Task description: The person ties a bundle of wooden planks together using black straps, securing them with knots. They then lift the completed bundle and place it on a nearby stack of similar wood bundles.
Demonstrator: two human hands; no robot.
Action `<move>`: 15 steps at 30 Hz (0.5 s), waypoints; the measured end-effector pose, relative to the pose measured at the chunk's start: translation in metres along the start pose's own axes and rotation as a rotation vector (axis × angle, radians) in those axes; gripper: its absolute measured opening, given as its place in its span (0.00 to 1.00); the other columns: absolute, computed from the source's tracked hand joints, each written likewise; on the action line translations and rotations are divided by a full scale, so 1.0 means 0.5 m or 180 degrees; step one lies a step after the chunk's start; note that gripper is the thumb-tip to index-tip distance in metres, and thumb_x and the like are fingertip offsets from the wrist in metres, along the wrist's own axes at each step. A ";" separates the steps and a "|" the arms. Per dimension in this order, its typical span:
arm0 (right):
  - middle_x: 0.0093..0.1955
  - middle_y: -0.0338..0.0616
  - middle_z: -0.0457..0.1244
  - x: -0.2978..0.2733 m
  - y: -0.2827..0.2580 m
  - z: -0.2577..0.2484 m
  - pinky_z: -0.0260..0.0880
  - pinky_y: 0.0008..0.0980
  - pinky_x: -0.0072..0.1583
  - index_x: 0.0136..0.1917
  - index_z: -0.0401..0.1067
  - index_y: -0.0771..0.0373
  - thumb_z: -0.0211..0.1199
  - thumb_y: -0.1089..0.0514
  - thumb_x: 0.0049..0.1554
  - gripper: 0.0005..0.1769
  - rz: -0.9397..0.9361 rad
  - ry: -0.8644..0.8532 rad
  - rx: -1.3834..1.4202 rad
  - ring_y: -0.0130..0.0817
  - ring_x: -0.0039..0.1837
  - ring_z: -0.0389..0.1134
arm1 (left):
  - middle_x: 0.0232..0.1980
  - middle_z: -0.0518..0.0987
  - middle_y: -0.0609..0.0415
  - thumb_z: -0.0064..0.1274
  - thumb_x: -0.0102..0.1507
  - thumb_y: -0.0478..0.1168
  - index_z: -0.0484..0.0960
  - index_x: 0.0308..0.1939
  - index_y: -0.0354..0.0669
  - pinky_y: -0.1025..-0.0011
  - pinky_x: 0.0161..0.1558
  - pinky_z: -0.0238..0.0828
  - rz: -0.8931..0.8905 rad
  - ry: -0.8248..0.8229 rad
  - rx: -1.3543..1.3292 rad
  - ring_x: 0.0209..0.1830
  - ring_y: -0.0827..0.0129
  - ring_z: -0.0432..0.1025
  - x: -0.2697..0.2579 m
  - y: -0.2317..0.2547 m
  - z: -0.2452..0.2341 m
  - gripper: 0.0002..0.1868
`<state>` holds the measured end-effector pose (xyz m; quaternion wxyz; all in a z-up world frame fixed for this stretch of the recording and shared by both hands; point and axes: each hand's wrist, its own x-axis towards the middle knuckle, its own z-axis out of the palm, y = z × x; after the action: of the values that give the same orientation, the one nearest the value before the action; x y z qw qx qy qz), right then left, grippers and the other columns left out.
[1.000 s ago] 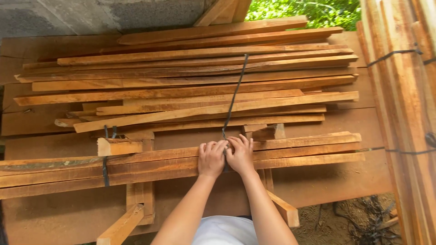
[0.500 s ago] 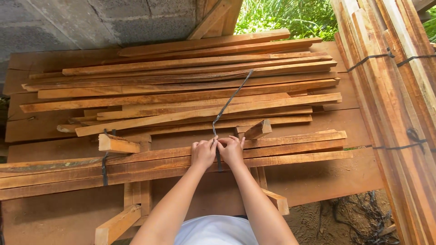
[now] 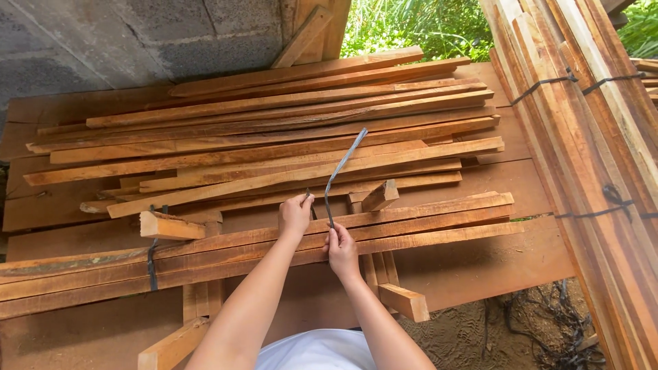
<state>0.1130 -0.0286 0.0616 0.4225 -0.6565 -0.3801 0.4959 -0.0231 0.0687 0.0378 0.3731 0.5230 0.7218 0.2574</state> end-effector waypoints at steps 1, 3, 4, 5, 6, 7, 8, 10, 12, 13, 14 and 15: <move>0.33 0.40 0.65 0.006 0.005 -0.002 0.73 0.27 0.39 0.61 0.74 0.67 0.50 0.60 0.67 0.16 0.0000 0.0001 0.0005 0.30 0.32 0.71 | 0.42 0.87 0.59 0.53 0.67 0.53 0.90 0.47 0.61 0.58 0.51 0.77 0.0002 0.0000 0.0004 0.51 0.56 0.80 -0.018 0.023 -0.014 0.12; 0.32 0.41 0.65 0.017 0.013 0.002 0.73 0.28 0.37 0.61 0.73 0.69 0.50 0.60 0.67 0.16 0.0024 0.0073 0.0043 0.30 0.30 0.70 | 0.45 0.87 0.56 0.55 0.66 0.53 0.90 0.47 0.57 0.57 0.51 0.76 0.0117 -0.0038 -0.0297 0.52 0.52 0.79 -0.052 0.065 -0.050 0.13; 0.32 0.41 0.65 0.026 0.019 0.007 0.73 0.28 0.37 0.61 0.73 0.69 0.50 0.60 0.67 0.16 0.0023 0.0059 0.0053 0.30 0.30 0.70 | 0.45 0.87 0.56 0.55 0.66 0.53 0.90 0.47 0.57 0.57 0.51 0.76 0.0113 -0.0024 -0.0287 0.52 0.52 0.79 -0.054 0.065 -0.053 0.13; 0.32 0.40 0.65 0.032 0.025 0.009 0.70 0.26 0.35 0.61 0.74 0.68 0.51 0.59 0.67 0.16 0.0036 0.0087 0.0036 0.29 0.28 0.69 | 0.44 0.87 0.55 0.55 0.66 0.52 0.91 0.46 0.56 0.56 0.51 0.76 0.0139 -0.0013 -0.0373 0.51 0.51 0.79 -0.058 0.064 -0.053 0.13; 0.31 0.40 0.65 0.039 0.031 0.012 0.68 0.25 0.33 0.60 0.75 0.66 0.52 0.58 0.67 0.15 0.0049 0.0116 0.0019 0.28 0.27 0.67 | 0.43 0.87 0.54 0.56 0.66 0.51 0.91 0.45 0.55 0.55 0.51 0.76 0.0166 -0.0001 -0.0459 0.50 0.50 0.79 -0.062 0.063 -0.054 0.12; 0.31 0.40 0.65 0.041 0.026 0.012 0.68 0.25 0.33 0.60 0.75 0.66 0.52 0.58 0.67 0.15 0.0053 0.0110 0.0011 0.28 0.27 0.67 | 0.43 0.87 0.54 0.56 0.66 0.51 0.91 0.45 0.55 0.55 0.51 0.76 0.0156 0.0001 -0.0465 0.50 0.50 0.79 -0.046 0.049 -0.047 0.12; 0.31 0.40 0.66 0.042 0.020 0.013 0.67 0.25 0.33 0.61 0.76 0.65 0.53 0.58 0.67 0.15 0.0054 0.0134 -0.0098 0.28 0.27 0.67 | 0.40 0.87 0.57 0.56 0.66 0.51 0.91 0.42 0.57 0.59 0.52 0.75 0.0029 0.0074 -0.0497 0.50 0.54 0.79 -0.031 0.033 -0.041 0.10; 0.32 0.39 0.67 0.039 0.005 0.013 0.67 0.25 0.33 0.61 0.76 0.63 0.53 0.57 0.66 0.16 0.0051 0.0115 -0.0224 0.28 0.28 0.67 | 0.38 0.87 0.59 0.57 0.66 0.50 0.92 0.39 0.60 0.62 0.52 0.75 -0.0129 0.0181 -0.0541 0.49 0.58 0.80 -0.006 0.001 -0.029 0.09; 0.35 0.41 0.69 0.035 -0.017 0.015 0.68 0.27 0.34 0.61 0.76 0.61 0.54 0.56 0.66 0.15 -0.0008 0.0092 -0.0314 0.29 0.29 0.68 | 0.30 0.86 0.62 0.58 0.64 0.53 0.92 0.38 0.63 0.63 0.49 0.76 -0.0217 0.0263 -0.0331 0.45 0.61 0.81 0.026 -0.028 -0.023 0.09; 0.35 0.41 0.69 0.034 -0.019 0.019 0.68 0.27 0.34 0.61 0.76 0.61 0.54 0.56 0.66 0.15 -0.0009 0.0096 -0.0316 0.29 0.29 0.68 | 0.30 0.86 0.62 0.58 0.64 0.53 0.92 0.38 0.63 0.63 0.49 0.76 -0.0214 0.0261 -0.0334 0.45 0.61 0.81 0.039 -0.040 -0.020 0.09; 0.34 0.40 0.69 0.033 -0.019 0.020 0.69 0.27 0.35 0.60 0.77 0.60 0.55 0.56 0.66 0.15 0.0013 0.0075 -0.0380 0.29 0.29 0.69 | 0.29 0.86 0.62 0.57 0.65 0.53 0.92 0.38 0.62 0.64 0.49 0.76 -0.0275 0.0268 -0.0408 0.43 0.63 0.81 0.051 -0.051 -0.015 0.09; 0.34 0.39 0.70 0.030 -0.018 0.017 0.69 0.26 0.35 0.59 0.78 0.59 0.56 0.55 0.65 0.14 0.0044 0.0070 -0.0449 0.29 0.30 0.70 | 0.27 0.85 0.62 0.57 0.65 0.53 0.92 0.38 0.62 0.66 0.48 0.75 -0.0333 0.0257 -0.0484 0.41 0.66 0.81 0.062 -0.061 -0.005 0.10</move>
<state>0.1072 -0.0098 0.0639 0.3760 -0.6927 -0.4050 0.4635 -0.0475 0.0884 0.0077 0.3953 0.4440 0.7409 0.3125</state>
